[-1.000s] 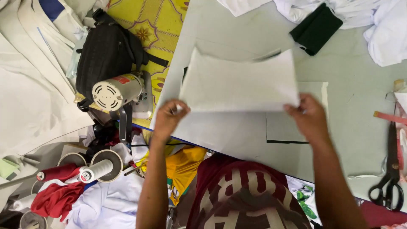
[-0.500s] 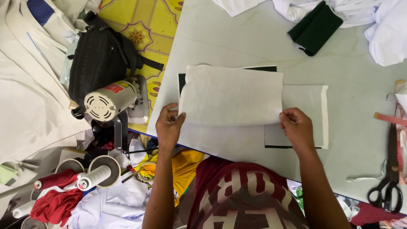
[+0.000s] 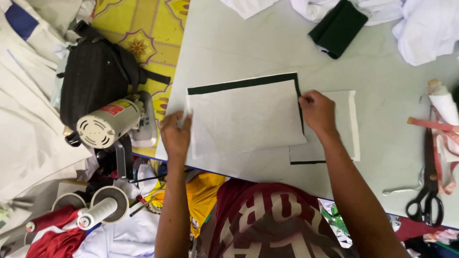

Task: The person uses scissors to cut a piece of dark green fabric placed on a white surface. They then fold the fabric and cut it again to create smaller pieces. The person also handles white fabric pieces and a measuring tape during the process.

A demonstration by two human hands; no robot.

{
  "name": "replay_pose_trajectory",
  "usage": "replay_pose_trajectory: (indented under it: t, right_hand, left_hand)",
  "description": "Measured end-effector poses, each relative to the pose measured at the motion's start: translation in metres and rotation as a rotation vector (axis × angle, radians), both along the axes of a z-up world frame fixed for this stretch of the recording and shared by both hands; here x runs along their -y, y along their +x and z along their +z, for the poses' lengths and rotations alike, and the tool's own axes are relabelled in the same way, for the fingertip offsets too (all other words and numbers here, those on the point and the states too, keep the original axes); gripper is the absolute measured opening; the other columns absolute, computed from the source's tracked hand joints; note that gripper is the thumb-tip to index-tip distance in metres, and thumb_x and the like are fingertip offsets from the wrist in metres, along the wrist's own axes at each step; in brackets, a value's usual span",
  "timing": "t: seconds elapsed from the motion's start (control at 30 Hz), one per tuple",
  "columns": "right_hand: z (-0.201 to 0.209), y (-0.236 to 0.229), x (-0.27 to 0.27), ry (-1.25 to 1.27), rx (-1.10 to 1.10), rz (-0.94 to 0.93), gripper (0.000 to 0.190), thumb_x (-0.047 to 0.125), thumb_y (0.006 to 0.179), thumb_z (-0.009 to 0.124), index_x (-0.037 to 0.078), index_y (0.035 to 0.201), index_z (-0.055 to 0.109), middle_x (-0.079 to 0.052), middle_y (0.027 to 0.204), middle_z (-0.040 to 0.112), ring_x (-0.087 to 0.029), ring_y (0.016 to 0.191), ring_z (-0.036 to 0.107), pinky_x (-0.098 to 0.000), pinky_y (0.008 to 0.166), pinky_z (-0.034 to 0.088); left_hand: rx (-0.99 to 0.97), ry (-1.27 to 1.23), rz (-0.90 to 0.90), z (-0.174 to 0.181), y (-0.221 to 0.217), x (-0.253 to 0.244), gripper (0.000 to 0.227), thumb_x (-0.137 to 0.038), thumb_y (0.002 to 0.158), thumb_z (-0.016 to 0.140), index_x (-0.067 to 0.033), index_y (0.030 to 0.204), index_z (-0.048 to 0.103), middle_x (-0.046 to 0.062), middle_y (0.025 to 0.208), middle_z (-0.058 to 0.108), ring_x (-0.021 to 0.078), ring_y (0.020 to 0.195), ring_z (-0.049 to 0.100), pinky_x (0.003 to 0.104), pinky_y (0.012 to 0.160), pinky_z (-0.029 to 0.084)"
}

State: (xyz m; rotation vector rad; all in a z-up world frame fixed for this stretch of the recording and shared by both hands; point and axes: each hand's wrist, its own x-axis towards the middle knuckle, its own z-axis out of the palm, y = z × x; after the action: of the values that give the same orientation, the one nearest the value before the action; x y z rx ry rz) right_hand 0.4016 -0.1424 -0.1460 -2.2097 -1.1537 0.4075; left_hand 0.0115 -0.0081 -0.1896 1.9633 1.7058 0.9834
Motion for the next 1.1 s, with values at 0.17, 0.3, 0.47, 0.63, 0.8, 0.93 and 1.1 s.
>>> replay_pose_trajectory:
  t: [0.17, 0.3, 0.47, 0.63, 0.8, 0.93, 1.1]
  right_hand:
    - [0.006, -0.008, -0.041, -0.18, -0.061, -0.066, 0.028, 0.02, 0.094, 0.072, -0.001, 0.112, 0.073, -0.022, 0.1, 0.074, -0.037, 0.089, 0.074, -0.0456, 0.071, 0.061]
    - [-0.015, -0.004, -0.047, -0.247, -0.064, -0.082, 0.03, 0.019, 0.095, 0.074, -0.003, 0.115, 0.072, -0.023, 0.102, 0.075, -0.038, 0.089, 0.075, -0.0461, 0.067, 0.062]
    - [-0.013, -0.006, -0.046, -0.231, -0.135, -0.1, 0.026, 0.019, 0.096, 0.073, 0.0, 0.114, 0.072, -0.021, 0.103, 0.074, -0.037, 0.091, 0.074, -0.045, 0.068, 0.061]
    - [0.005, -0.009, -0.037, -0.124, -0.257, -0.095, 0.014, 0.013, 0.097, 0.07, 0.004, 0.108, 0.071, -0.019, 0.099, 0.071, -0.032, 0.089, 0.071, -0.0425, 0.067, 0.058]
    - [0.027, -0.013, -0.034, -0.007, -0.365, -0.065, 0.02, 0.008, 0.094, 0.072, 0.003, 0.112, 0.065, -0.02, 0.103, 0.067, -0.03, 0.094, 0.066, -0.0455, 0.079, 0.054]
    - [0.012, -0.008, -0.03, 0.079, -0.374, -0.045, 0.029, 0.009, 0.09, 0.077, 0.01, 0.119, 0.069, -0.022, 0.11, 0.068, -0.028, 0.099, 0.066, -0.0413, 0.09, 0.055]
    - [0.043, -0.02, -0.025, 0.108, -0.423, -0.025, 0.023, -0.001, 0.096, 0.072, 0.014, 0.113, 0.077, -0.013, 0.108, 0.072, -0.02, 0.095, 0.068, -0.036, 0.088, 0.056]
  left_hand:
    - [-0.196, -0.052, 0.084, -0.055, 0.012, -0.046, 0.024, -0.03, 0.083, 0.087, -0.0141, 0.097, 0.077, 0.004, 0.085, 0.071, 0.032, 0.084, 0.067, 0.046, 0.081, 0.055]
    - [-0.197, -0.092, 0.106, -0.075, 0.014, -0.05, 0.018, -0.028, 0.08, 0.087, -0.0193, 0.086, 0.072, 0.002, 0.081, 0.068, 0.0338, 0.083, 0.068, 0.048, 0.079, 0.056]
    - [-0.162, -0.107, 0.121, -0.058, 0.019, -0.043, 0.019, -0.03, 0.087, 0.081, -0.0175, 0.092, 0.068, 0.007, 0.085, 0.069, 0.0388, 0.084, 0.069, 0.052, 0.079, 0.057]
    - [-0.254, -0.113, 0.086, -0.061, 0.019, -0.045, 0.022, -0.031, 0.084, 0.085, -0.0186, 0.096, 0.071, 0.003, 0.086, 0.068, 0.0352, 0.085, 0.067, 0.051, 0.079, 0.056]
    - [-0.189, -0.084, 0.113, -0.07, 0.016, -0.044, 0.021, -0.03, 0.083, 0.087, -0.0215, 0.086, 0.069, -0.002, 0.081, 0.068, 0.0307, 0.081, 0.066, 0.048, 0.078, 0.055]
    - [-0.062, -0.005, 0.118, -0.059, 0.019, -0.039, 0.023, -0.023, 0.079, 0.089, -0.0222, 0.083, 0.067, 0.0, 0.076, 0.068, 0.0304, 0.077, 0.069, 0.044, 0.078, 0.055]
    - [0.195, -0.157, 0.165, -0.014, 0.032, -0.029, 0.016, -0.016, 0.088, 0.082, -0.0174, 0.086, 0.066, 0.001, 0.08, 0.073, 0.025, 0.076, 0.071, 0.039, 0.076, 0.057]
